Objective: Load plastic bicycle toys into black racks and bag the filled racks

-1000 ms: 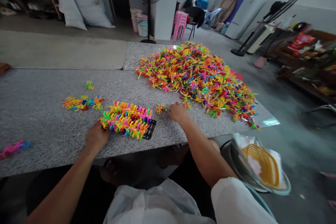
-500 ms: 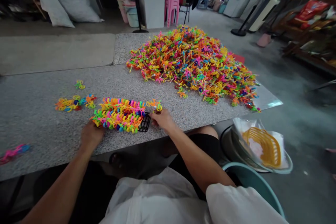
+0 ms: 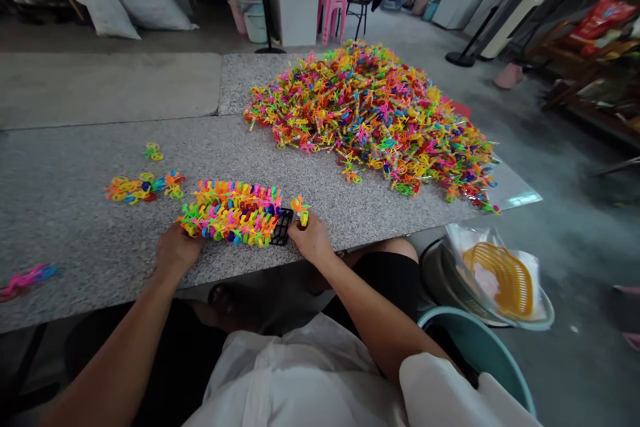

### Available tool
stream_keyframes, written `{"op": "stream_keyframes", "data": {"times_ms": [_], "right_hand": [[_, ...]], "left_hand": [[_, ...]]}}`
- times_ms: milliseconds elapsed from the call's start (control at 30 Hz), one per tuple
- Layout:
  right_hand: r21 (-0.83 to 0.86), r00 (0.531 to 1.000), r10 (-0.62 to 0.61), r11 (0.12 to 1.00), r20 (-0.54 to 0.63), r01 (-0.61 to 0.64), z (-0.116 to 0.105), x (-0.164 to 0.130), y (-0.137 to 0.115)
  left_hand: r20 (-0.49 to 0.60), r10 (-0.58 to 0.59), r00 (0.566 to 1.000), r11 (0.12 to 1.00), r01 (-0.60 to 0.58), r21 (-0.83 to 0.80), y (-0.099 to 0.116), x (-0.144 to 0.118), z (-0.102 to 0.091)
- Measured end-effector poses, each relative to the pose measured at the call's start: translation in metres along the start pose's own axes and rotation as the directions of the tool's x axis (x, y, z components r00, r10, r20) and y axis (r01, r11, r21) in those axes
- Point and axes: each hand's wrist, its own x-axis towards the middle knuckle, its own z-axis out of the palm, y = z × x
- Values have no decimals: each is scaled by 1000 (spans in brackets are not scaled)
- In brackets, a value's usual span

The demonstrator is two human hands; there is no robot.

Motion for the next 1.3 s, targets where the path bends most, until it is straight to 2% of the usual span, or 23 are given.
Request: {"op": "stream_keyframes", "data": {"times_ms": [67, 167, 467, 600, 733, 867, 1033, 1100, 1133, 1200, 1233, 1267, 1300], "right_hand": [[-106, 999, -36, 994, -16, 34, 3, -4, -2], [-169, 999, -37, 985, 10, 38, 8, -9, -4], [-314, 984, -44, 944, 173, 97, 12, -14, -4], [-476, 984, -102, 865, 144, 159, 19, -14, 0], [-571, 963, -177, 778, 201, 262, 21, -15, 0], [-638, 958, -104, 726, 266, 256, 20, -15, -8], [-658, 947, -44, 710, 317, 253, 23, -15, -20], [-607, 928, -75, 737, 365, 298, 19, -12, -22], [-552, 903, -93, 764, 418, 335, 14, -8, -23], [-431, 842, -115, 818, 528, 381, -4, 8, -23], [-417, 840, -108, 830, 531, 370, -17, 20, -23], [-456, 877, -87, 828, 472, 327, -31, 34, -23], [-536, 938, -60, 808, 342, 247, -47, 49, -23]], "left_hand": [[-1, 5, 1000, 1000, -5, 9, 0, 0, 0], [-17, 11, 1000, 1000, -11, 21, 1, -2, 0], [5, 3, 1000, 1000, -3, -4, 10, -8, -4], [-8, -3, 1000, 1000, 3, -3, 8, -7, -3], [-28, -10, 1000, 1000, 10, -20, 5, -5, 0], [-17, -7, 1000, 1000, 7, -2, 4, -4, 1], [-5, -33, 999, 999, 33, 35, 5, -2, -1], [-9, -9, 1000, 999, 9, 31, 5, -2, -2], [-12, 10, 1000, 1000, -10, 25, 4, -1, -3], [-16, 36, 999, 999, -36, 11, 1, 0, -3], [-23, 44, 999, 999, -44, 3, -1, 0, -3], [-28, 48, 998, 999, -48, -10, -2, 1, -2], [-31, 45, 998, 999, -46, -22, -4, 2, -2]]}}
